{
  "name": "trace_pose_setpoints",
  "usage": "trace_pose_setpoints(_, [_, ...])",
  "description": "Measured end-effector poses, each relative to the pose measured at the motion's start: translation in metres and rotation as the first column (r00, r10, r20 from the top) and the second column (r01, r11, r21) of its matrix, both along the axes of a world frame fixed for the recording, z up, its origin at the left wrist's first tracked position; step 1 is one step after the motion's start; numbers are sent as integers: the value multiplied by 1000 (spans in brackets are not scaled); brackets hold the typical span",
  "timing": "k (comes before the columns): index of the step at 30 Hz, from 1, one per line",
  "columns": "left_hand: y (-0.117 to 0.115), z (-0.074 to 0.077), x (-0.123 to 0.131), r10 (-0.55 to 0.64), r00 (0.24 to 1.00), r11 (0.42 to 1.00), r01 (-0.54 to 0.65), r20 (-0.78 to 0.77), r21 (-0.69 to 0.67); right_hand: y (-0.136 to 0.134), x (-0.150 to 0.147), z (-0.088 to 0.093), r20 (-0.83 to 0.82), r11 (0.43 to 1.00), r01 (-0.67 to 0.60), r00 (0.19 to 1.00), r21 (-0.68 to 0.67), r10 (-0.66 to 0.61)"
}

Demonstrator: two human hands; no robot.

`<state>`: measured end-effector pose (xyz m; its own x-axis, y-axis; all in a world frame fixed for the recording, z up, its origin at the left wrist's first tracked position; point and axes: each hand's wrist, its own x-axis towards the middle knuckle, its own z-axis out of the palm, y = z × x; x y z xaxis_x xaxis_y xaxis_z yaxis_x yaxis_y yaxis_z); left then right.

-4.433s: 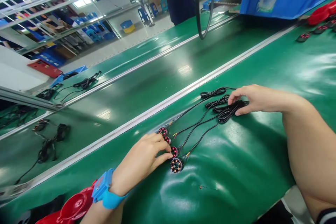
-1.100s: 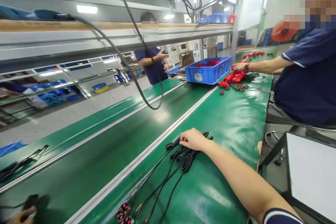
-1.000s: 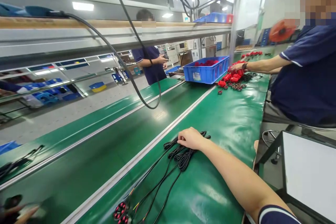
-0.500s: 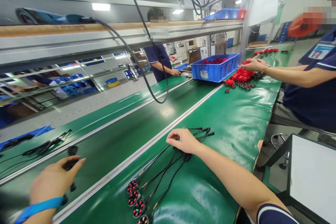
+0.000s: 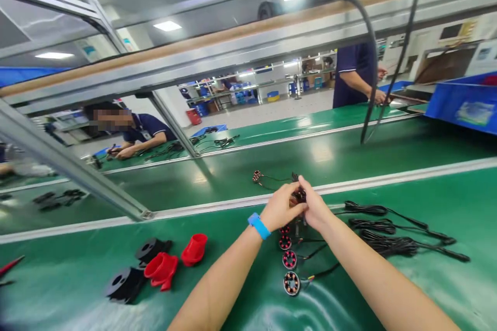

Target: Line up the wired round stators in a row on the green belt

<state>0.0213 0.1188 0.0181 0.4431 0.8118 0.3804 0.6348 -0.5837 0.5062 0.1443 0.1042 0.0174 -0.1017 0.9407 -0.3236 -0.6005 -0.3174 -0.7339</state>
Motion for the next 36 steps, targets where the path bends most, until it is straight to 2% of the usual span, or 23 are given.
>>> trace_pose_setpoints(2, [13,-3,-13,13,1000,1000,-13,-11,2,8,3,0,40,995,93,995,-27,-92])
trace_pose_setpoints(6, [67,-13,-67,299,952,954,-300,-62,4,16,19,-3,114,977,206,973,-46,-200])
trace_pose_setpoints(8, [95,-22,-91,348,927,935,-354,-144,-23,20,24,-4,130,971,236,965,-36,-229])
trace_pose_setpoints(11, [126,-35,-110,265,923,955,-292,-278,-60,27,31,-2,151,967,254,956,4,-252])
trace_pose_setpoints(15, [147,-43,-106,148,907,978,-195,-395,-80,35,46,-2,196,963,262,943,67,-270])
trace_pose_setpoints(19, [159,-39,-95,74,879,988,-129,-472,-85,41,62,-5,235,956,277,927,95,-292])
trace_pose_setpoints(22, [158,-30,-86,51,850,989,-116,-524,-92,39,71,-3,243,950,292,919,108,-310])
trace_pose_setpoints(26, [134,-7,-72,10,811,989,-95,-585,-114,17,92,7,229,944,302,918,131,-325])
trace_pose_setpoints(29, [90,17,-63,-1,812,994,-61,-583,-86,-23,121,19,259,945,276,913,176,-315])
trace_pose_setpoints(31, [43,31,-60,9,828,997,-47,-561,-53,-59,144,25,311,945,260,898,198,-312])
trace_pose_setpoints(33, [-17,37,-63,11,851,999,-35,-525,-34,-99,166,29,374,949,267,873,169,-313])
trace_pose_setpoints(36, [-111,24,-72,-69,914,998,64,-399,-27,-159,192,27,492,957,277,823,88,-284])
